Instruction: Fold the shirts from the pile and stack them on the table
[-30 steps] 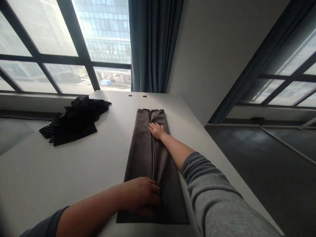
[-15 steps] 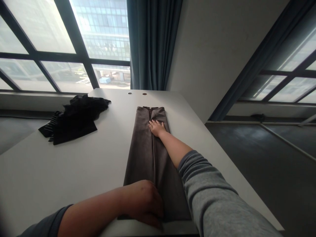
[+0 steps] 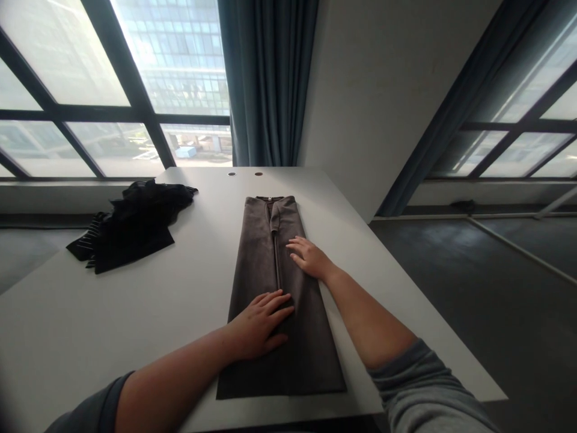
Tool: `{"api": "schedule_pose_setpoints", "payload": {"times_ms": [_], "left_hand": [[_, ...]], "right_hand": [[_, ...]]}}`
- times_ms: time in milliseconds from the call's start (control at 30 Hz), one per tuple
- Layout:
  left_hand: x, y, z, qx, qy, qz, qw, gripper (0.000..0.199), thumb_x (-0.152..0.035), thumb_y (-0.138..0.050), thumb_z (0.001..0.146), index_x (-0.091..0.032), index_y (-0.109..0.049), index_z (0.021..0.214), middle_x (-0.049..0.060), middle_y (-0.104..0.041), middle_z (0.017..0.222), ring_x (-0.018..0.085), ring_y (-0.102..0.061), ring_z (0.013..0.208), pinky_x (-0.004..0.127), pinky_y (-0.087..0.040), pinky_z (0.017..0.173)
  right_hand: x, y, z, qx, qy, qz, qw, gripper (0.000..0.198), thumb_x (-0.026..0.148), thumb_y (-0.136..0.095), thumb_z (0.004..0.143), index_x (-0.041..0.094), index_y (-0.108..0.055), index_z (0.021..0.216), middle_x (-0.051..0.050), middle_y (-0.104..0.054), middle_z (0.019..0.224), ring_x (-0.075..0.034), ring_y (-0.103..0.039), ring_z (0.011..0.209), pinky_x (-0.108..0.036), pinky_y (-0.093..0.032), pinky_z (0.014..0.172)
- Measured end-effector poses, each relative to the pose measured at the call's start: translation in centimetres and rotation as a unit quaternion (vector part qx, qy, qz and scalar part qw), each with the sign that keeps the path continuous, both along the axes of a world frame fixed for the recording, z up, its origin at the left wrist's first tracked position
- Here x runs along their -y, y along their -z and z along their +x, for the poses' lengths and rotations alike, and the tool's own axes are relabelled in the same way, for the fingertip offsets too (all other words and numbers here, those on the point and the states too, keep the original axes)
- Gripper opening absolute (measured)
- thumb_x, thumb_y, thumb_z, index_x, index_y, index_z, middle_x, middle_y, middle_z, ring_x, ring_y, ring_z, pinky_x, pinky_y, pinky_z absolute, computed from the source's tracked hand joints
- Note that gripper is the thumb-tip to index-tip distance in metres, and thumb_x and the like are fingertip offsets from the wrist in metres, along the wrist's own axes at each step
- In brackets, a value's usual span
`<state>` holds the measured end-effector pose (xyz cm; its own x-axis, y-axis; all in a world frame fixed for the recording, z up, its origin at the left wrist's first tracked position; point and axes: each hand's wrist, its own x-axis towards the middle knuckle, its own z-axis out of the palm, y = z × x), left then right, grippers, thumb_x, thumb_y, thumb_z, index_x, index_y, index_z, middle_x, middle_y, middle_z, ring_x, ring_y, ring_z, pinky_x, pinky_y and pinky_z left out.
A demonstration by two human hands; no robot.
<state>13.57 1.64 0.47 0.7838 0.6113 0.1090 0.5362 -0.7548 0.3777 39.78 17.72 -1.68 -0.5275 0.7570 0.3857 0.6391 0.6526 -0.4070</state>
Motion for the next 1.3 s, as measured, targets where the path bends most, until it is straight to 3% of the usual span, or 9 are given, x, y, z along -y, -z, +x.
{"api": "schedule_pose_setpoints", "payload": {"times_ms": [233,333,433,567,667,833,1033,1200,1300], "left_hand": [[0.5,0.0,-1.0,-0.030,-0.001,-0.036,0.999,0.088,-0.053,-0.071,0.092,-0.021,-0.034,0.166,0.019,-0.019,0.175,0.039,-0.019,0.161,0.058,-0.026,0.129],[1.4,-0.3,-3.5,-0.021,-0.004,-0.050,0.999,0.092,-0.050,-0.074,0.090,-0.024,-0.030,0.167,0.016,-0.021,0.175,0.038,-0.020,0.162,0.059,-0.025,0.129],[2.7,-0.4,-7.1,-0.006,0.029,-0.066,0.997,0.069,-0.046,-0.072,0.093,-0.031,-0.049,0.156,0.009,-0.041,0.168,0.032,-0.035,0.157,0.055,-0.027,0.130],[4.8,-0.8,-11.3,0.029,0.013,-0.085,0.996,0.029,-0.043,-0.071,0.095,-0.031,-0.073,0.122,0.005,-0.059,0.153,0.029,-0.046,0.148,0.047,-0.037,0.125],[6.0,-1.2,-13.2,0.041,0.009,-0.120,0.992,0.022,-0.044,-0.074,0.094,-0.032,-0.078,0.111,0.005,-0.066,0.145,0.028,-0.049,0.145,0.046,-0.038,0.124],[7.6,-1.2,-13.5,0.039,-0.013,-0.124,0.991,0.029,-0.041,-0.079,0.090,-0.036,-0.078,0.119,0.004,-0.063,0.149,0.030,-0.046,0.147,0.050,-0.036,0.125],[8.8,-1.2,-11.7,0.063,-0.064,-0.070,0.994,0.014,-0.028,-0.064,0.099,-0.028,-0.077,0.104,0.004,-0.071,0.134,0.025,-0.057,0.134,0.042,-0.046,0.117],[9.1,-1.2,-11.4,0.084,-0.077,-0.081,0.990,0.016,-0.024,-0.059,0.099,-0.026,-0.071,0.109,0.004,-0.074,0.124,0.021,-0.064,0.124,0.038,-0.050,0.111],[9.1,-1.5,-11.5,0.068,-0.053,-0.075,0.994,0.029,-0.016,-0.057,0.096,-0.027,-0.069,0.119,0.005,-0.072,0.128,0.022,-0.061,0.128,0.040,-0.046,0.114]], "right_hand": [[7.7,-0.4,1.6,0.021,-0.031,-0.006,0.999,0.039,0.020,-0.061,0.097,0.026,-0.070,0.134,-0.010,-0.064,0.146,-0.030,-0.052,0.145,-0.059,-0.039,0.125],[12.5,-0.8,2.3,-0.001,-0.068,0.004,0.998,0.039,0.017,-0.059,0.098,0.027,-0.069,0.135,-0.009,-0.065,0.144,-0.026,-0.056,0.141,-0.052,-0.043,0.123],[17.3,-0.9,3.4,-0.024,-0.088,-0.004,0.996,0.031,0.015,-0.060,0.099,0.026,-0.074,0.124,-0.010,-0.070,0.136,-0.024,-0.063,0.134,-0.045,-0.050,0.119],[21.5,-0.9,5.5,-0.037,-0.108,-0.025,0.993,0.027,0.013,-0.060,0.100,0.025,-0.076,0.117,-0.010,-0.073,0.134,-0.023,-0.065,0.132,-0.041,-0.053,0.115],[22.8,-1.2,6.8,-0.047,-0.122,-0.061,0.990,0.032,0.012,-0.055,0.102,0.026,-0.076,0.122,-0.010,-0.071,0.138,-0.022,-0.061,0.138,-0.041,-0.053,0.116],[23.5,-2.1,7.3,0.001,-0.128,-0.129,0.983,0.039,0.016,-0.062,0.098,0.033,-0.074,0.131,-0.007,-0.062,0.151,-0.027,-0.049,0.149,-0.052,-0.042,0.124],[23.8,-1.2,6.7,0.005,-0.119,-0.087,0.989,0.042,0.014,-0.061,0.096,0.031,-0.074,0.132,-0.009,-0.065,0.148,-0.027,-0.052,0.146,-0.055,-0.042,0.124],[24.3,-1.0,6.6,0.015,-0.117,-0.089,0.989,0.047,0.010,-0.058,0.095,0.033,-0.073,0.134,-0.006,-0.066,0.146,-0.026,-0.054,0.145,-0.056,-0.037,0.126],[24.4,-1.3,6.7,0.022,-0.127,-0.117,0.985,0.048,0.013,-0.063,0.093,0.035,-0.072,0.135,-0.006,-0.064,0.149,-0.028,-0.051,0.147,-0.058,-0.034,0.127]]}}
